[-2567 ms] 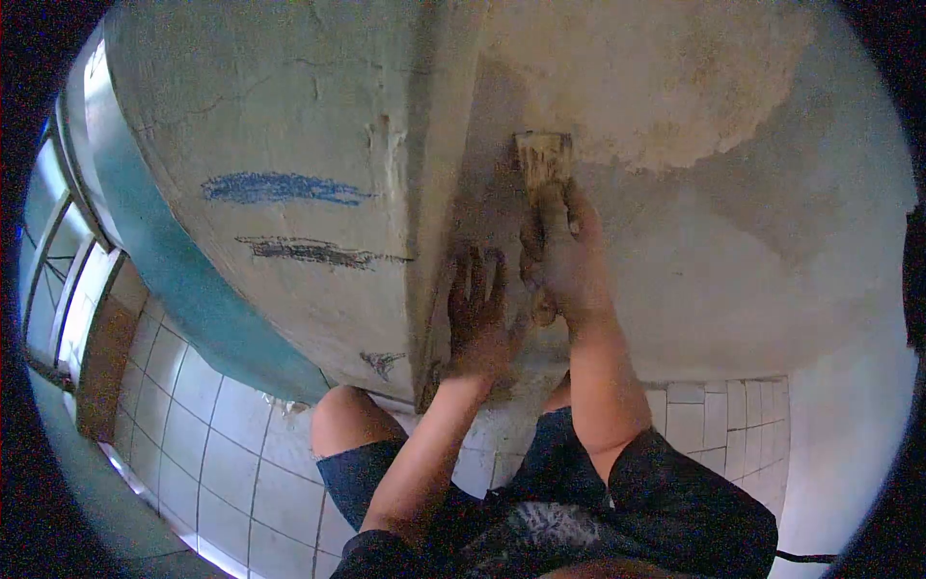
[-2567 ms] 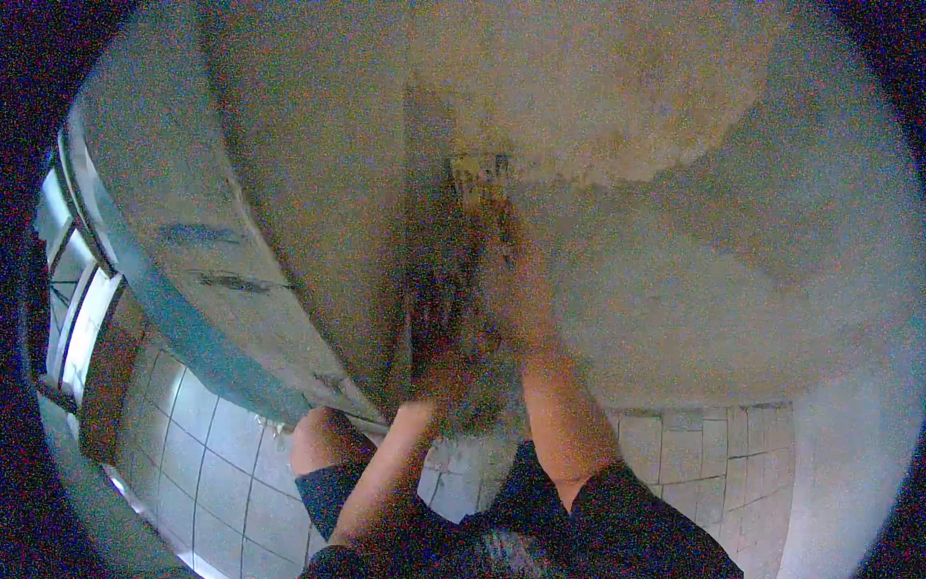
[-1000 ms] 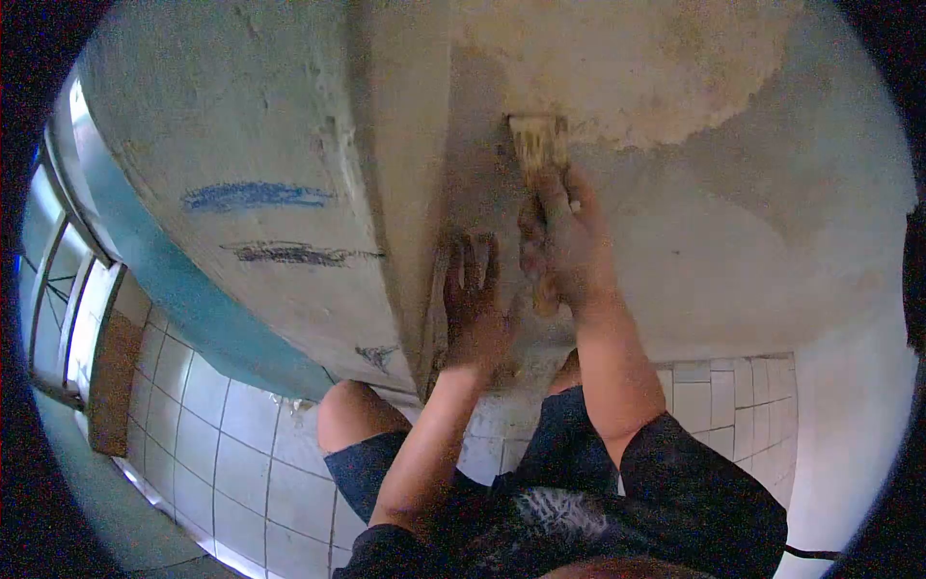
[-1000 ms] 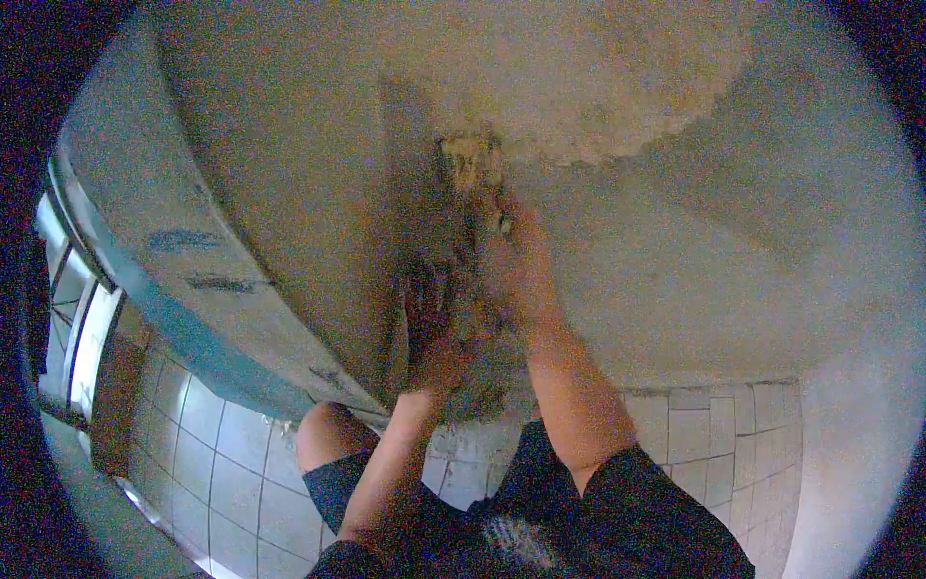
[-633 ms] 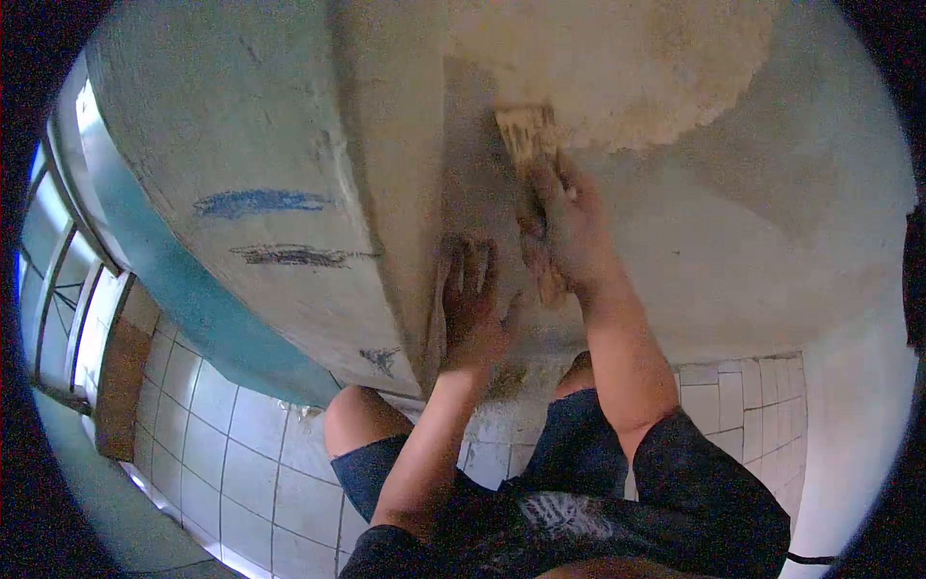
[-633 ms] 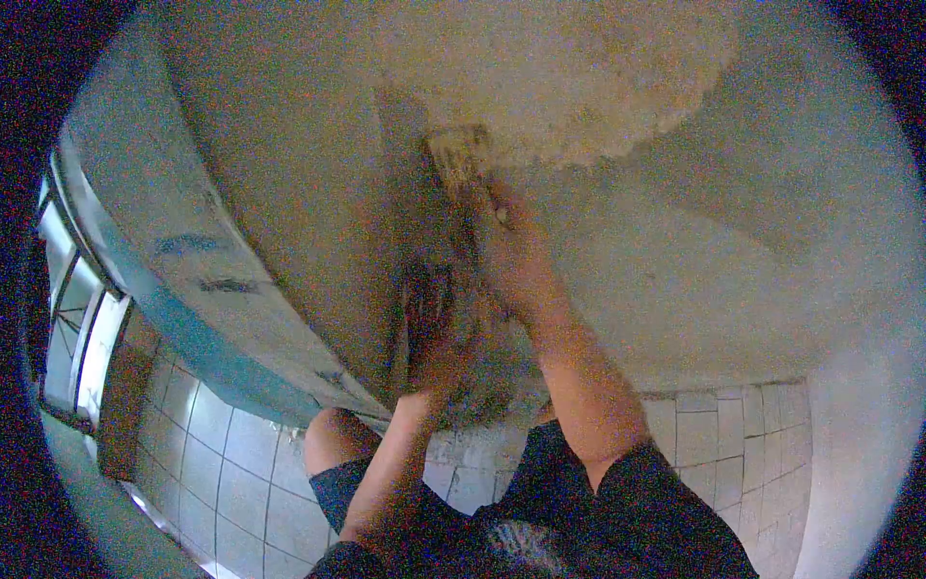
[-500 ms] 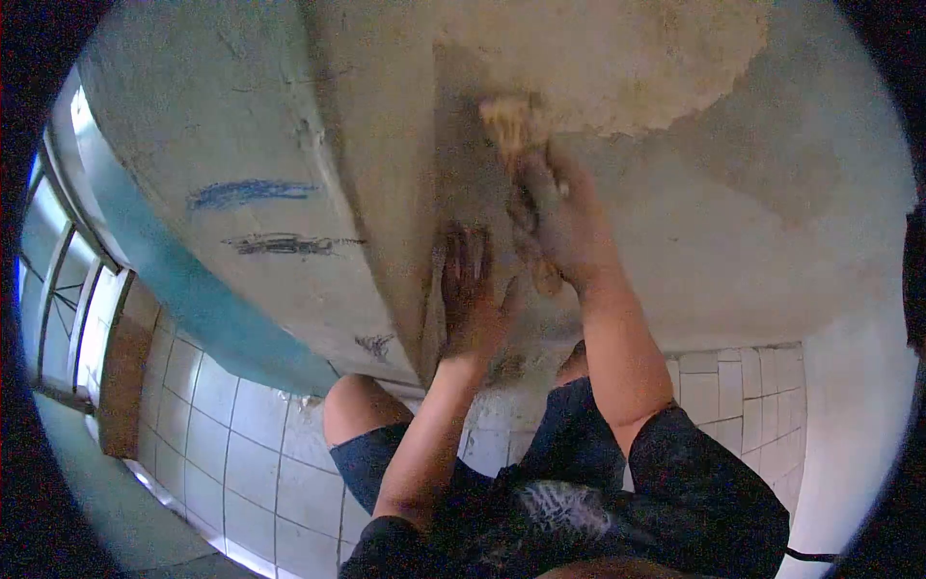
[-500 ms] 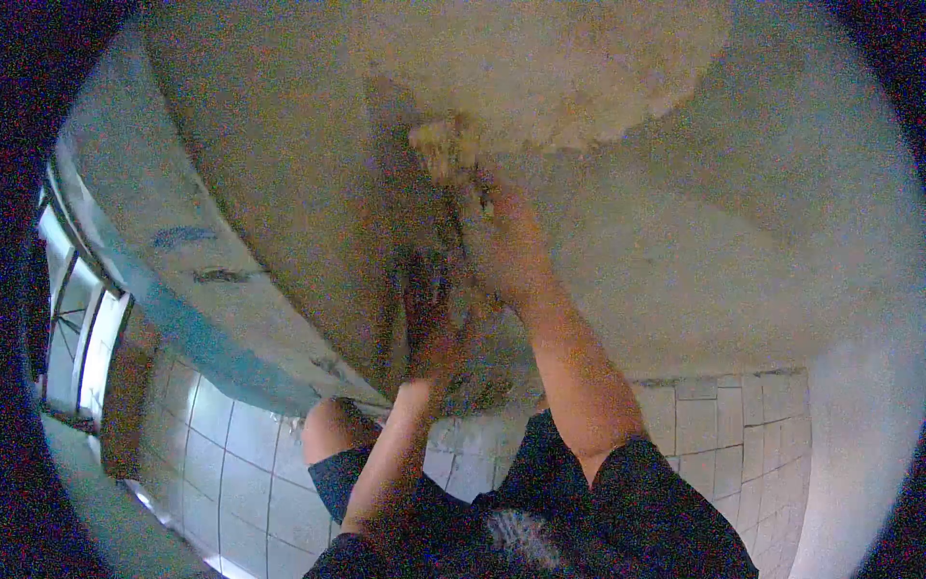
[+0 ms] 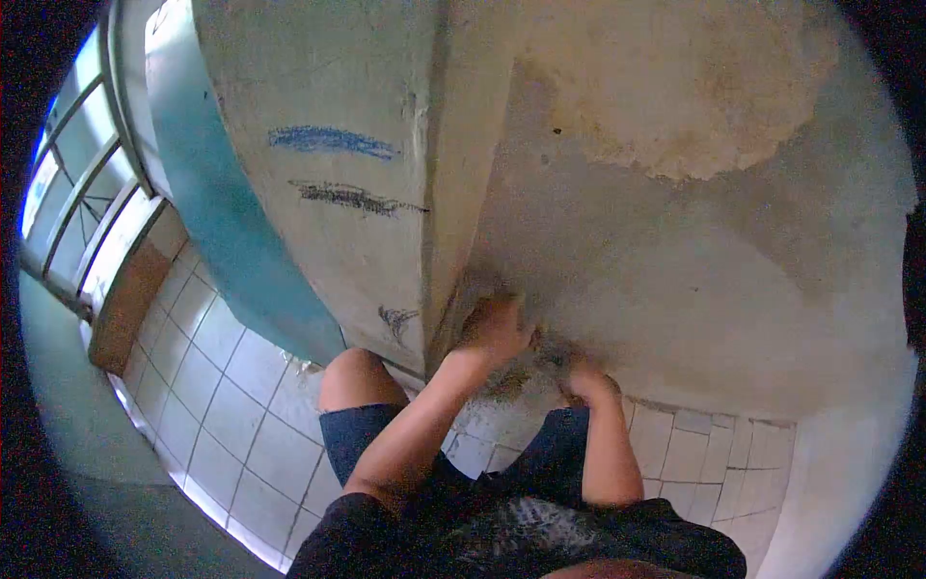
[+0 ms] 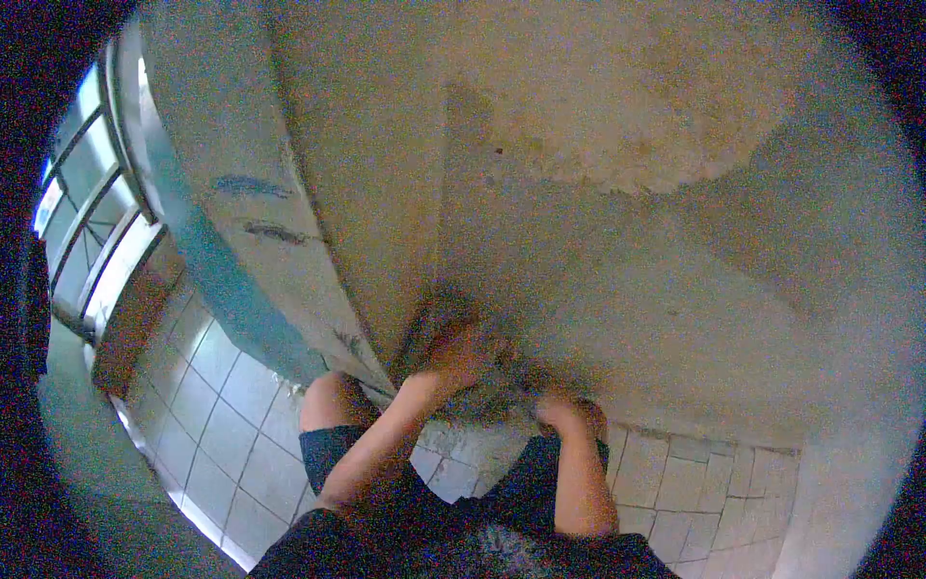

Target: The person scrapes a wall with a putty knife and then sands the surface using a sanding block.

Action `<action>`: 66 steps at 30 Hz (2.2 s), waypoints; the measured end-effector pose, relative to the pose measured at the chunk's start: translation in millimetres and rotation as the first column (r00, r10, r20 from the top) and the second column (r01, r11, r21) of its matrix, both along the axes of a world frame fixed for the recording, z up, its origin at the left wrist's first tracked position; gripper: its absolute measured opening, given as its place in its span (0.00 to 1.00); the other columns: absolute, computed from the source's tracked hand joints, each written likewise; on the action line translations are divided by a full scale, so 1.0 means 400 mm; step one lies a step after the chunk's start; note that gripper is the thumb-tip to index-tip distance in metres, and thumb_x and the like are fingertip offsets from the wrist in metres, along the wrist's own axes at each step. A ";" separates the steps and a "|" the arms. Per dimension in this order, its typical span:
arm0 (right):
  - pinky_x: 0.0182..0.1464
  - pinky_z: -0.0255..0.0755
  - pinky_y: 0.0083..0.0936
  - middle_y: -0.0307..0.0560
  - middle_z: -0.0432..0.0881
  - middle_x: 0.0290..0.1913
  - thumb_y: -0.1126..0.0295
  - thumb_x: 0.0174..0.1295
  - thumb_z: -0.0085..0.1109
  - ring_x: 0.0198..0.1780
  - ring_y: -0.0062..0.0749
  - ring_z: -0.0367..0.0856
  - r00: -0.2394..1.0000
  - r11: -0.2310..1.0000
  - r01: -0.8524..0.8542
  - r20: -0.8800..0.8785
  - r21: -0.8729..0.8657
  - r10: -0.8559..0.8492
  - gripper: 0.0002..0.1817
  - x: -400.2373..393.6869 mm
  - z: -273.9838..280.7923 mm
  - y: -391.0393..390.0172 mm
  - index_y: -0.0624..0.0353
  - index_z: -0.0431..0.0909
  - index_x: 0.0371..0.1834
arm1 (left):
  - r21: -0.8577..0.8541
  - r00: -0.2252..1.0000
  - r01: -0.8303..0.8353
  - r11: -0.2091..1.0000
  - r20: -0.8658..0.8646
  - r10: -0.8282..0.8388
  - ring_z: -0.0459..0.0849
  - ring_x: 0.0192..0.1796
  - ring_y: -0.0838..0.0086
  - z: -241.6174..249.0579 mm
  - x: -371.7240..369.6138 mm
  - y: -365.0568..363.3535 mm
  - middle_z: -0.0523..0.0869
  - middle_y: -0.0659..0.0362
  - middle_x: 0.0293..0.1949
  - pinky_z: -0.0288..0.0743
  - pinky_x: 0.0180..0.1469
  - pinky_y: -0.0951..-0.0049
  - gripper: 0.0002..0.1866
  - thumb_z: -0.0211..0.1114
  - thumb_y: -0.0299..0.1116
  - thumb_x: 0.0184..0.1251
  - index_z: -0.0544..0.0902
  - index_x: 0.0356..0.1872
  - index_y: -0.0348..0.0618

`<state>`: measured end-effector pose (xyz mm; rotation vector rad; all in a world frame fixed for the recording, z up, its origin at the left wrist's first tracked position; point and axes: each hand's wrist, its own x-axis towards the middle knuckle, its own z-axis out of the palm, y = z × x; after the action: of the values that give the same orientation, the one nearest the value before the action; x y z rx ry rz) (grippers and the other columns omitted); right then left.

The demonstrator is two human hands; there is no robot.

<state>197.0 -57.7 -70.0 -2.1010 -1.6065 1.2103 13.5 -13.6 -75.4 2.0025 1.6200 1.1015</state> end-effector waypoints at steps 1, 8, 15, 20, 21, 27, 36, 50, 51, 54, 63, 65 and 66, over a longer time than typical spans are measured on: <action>0.40 0.74 0.29 0.48 0.81 0.40 0.61 0.59 0.57 0.37 0.33 0.80 0.992 0.989 -0.078 0.091 -0.126 0.090 0.22 0.002 0.001 -0.001 0.57 0.72 0.56 | -0.080 0.976 0.198 0.977 -0.077 -0.204 0.79 0.47 0.50 -0.030 0.007 0.014 0.81 0.47 0.43 0.72 0.51 0.55 0.15 0.57 0.38 0.61 0.81 0.42 0.39; 0.29 0.79 0.35 0.49 0.80 0.35 0.70 0.63 0.49 0.29 0.38 0.81 0.879 0.974 0.061 -0.475 0.217 0.051 0.17 0.123 -0.101 -0.044 0.61 0.69 0.55 | -0.250 0.957 0.290 0.924 0.103 -0.273 0.82 0.35 0.59 0.051 -0.035 -0.014 0.84 0.49 0.35 0.75 0.40 0.62 0.15 0.59 0.38 0.59 0.81 0.41 0.37; 0.42 0.79 0.42 0.53 0.76 0.50 0.66 0.64 0.52 0.46 0.47 0.80 0.349 0.798 0.526 -0.930 0.294 0.113 0.21 0.135 0.084 -0.078 0.60 0.65 0.59 | -0.317 0.619 0.412 0.854 0.785 -0.007 0.81 0.38 0.70 0.079 -0.025 0.003 0.84 0.56 0.37 0.75 0.40 0.69 0.14 0.57 0.37 0.66 0.79 0.44 0.38; 0.39 0.74 0.36 0.45 0.76 0.36 0.54 0.64 0.50 0.35 0.37 0.78 0.138 0.468 0.839 -0.941 0.278 0.310 0.16 0.013 0.175 -0.028 0.55 0.70 0.40 | -0.162 0.670 0.322 0.933 0.735 -0.104 0.80 0.46 0.71 0.092 0.119 -0.060 0.81 0.57 0.43 0.75 0.44 0.73 0.17 0.57 0.39 0.68 0.75 0.51 0.38; 0.39 0.74 0.36 0.45 0.76 0.36 0.54 0.64 0.50 0.35 0.37 0.78 0.148 0.467 0.835 -0.937 0.289 0.315 0.16 -0.013 0.211 -0.023 0.55 0.70 0.40 | -0.153 0.661 0.323 0.934 0.742 -0.107 0.80 0.46 0.71 0.120 0.123 -0.067 0.81 0.57 0.43 0.75 0.44 0.73 0.17 0.57 0.39 0.68 0.75 0.51 0.38; 0.24 0.53 0.27 0.31 0.54 0.15 0.53 0.66 0.46 0.16 0.25 0.51 0.069 0.454 0.868 -0.955 0.201 0.290 0.19 -0.125 0.486 0.099 0.45 0.58 0.20 | 0.141 0.618 0.231 0.963 0.742 -0.258 0.74 0.57 0.63 0.100 0.119 -0.004 0.77 0.52 0.53 0.69 0.58 0.66 0.25 0.65 0.33 0.58 0.70 0.57 0.40; 0.28 0.65 0.33 0.39 0.66 0.20 0.64 0.65 0.50 0.20 0.27 0.64 0.431 0.354 0.486 -0.571 0.799 0.699 0.09 -0.264 0.759 0.263 0.53 0.69 0.28 | 0.291 0.950 -0.049 0.955 0.309 -0.046 0.48 0.72 0.50 0.141 0.049 0.009 0.50 0.50 0.72 0.46 0.72 0.56 0.35 0.61 0.32 0.58 0.59 0.68 0.46; 0.43 0.75 0.36 0.50 0.77 0.42 0.71 0.60 0.54 0.35 0.40 0.77 0.594 0.263 0.450 -0.506 0.853 0.625 0.19 -0.290 0.759 0.351 0.69 0.68 0.53 | 0.318 0.997 -0.070 0.945 0.045 0.059 0.51 0.71 0.46 0.133 0.026 0.024 0.49 0.44 0.71 0.48 0.70 0.52 0.35 0.57 0.39 0.64 0.54 0.70 0.47; 0.43 0.75 0.36 0.50 0.77 0.42 0.71 0.60 0.54 0.35 0.40 0.77 0.592 0.264 0.451 -0.507 0.853 0.626 0.19 -0.269 0.766 0.369 0.69 0.68 0.53 | 0.319 0.997 -0.072 0.945 0.043 0.061 0.51 0.71 0.46 0.135 0.019 0.021 0.49 0.44 0.71 0.48 0.70 0.52 0.35 0.57 0.39 0.64 0.54 0.70 0.47; 0.47 0.73 0.38 0.50 0.77 0.44 0.74 0.57 0.58 0.40 0.42 0.77 0.297 0.274 -0.006 -0.260 0.962 0.919 0.19 -0.186 0.784 0.426 0.66 0.70 0.52 | 0.323 0.991 -0.052 0.945 0.132 0.009 0.52 0.71 0.46 0.150 0.012 0.000 0.51 0.45 0.71 0.49 0.69 0.51 0.36 0.57 0.39 0.63 0.53 0.71 0.48; 0.50 0.71 0.34 0.50 0.79 0.44 0.68 0.54 0.61 0.47 0.43 0.77 0.894 0.137 -0.067 -0.002 0.988 0.449 0.17 -0.274 0.784 0.345 0.58 0.74 0.47 | 0.272 0.995 -0.018 0.962 0.100 -0.009 0.51 0.72 0.50 0.148 0.004 0.010 0.51 0.46 0.71 0.49 0.69 0.52 0.36 0.57 0.41 0.63 0.53 0.71 0.48; 0.49 0.71 0.34 0.50 0.79 0.44 0.71 0.55 0.59 0.47 0.44 0.77 0.723 -0.461 -0.690 0.561 0.558 -0.404 0.15 -0.238 0.802 0.368 0.58 0.74 0.46 | 0.261 0.991 -0.043 0.964 0.137 0.007 0.52 0.72 0.51 0.149 0.009 0.004 0.51 0.47 0.71 0.49 0.69 0.51 0.36 0.57 0.41 0.63 0.53 0.71 0.48; 0.49 0.71 0.34 0.50 0.79 0.44 0.71 0.55 0.59 0.47 0.44 0.77 0.726 -0.465 -0.687 0.555 0.559 -0.405 0.15 -0.240 0.799 0.371 0.58 0.74 0.46 | 0.266 0.991 -0.044 0.963 0.133 0.008 0.52 0.72 0.51 0.150 0.007 0.009 0.51 0.47 0.71 0.49 0.69 0.51 0.36 0.57 0.41 0.63 0.53 0.71 0.48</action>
<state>101.1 90.6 249.5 -0.5813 -1.8499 -1.2844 16.3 -10.0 -15.6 2.0247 1.5012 1.5003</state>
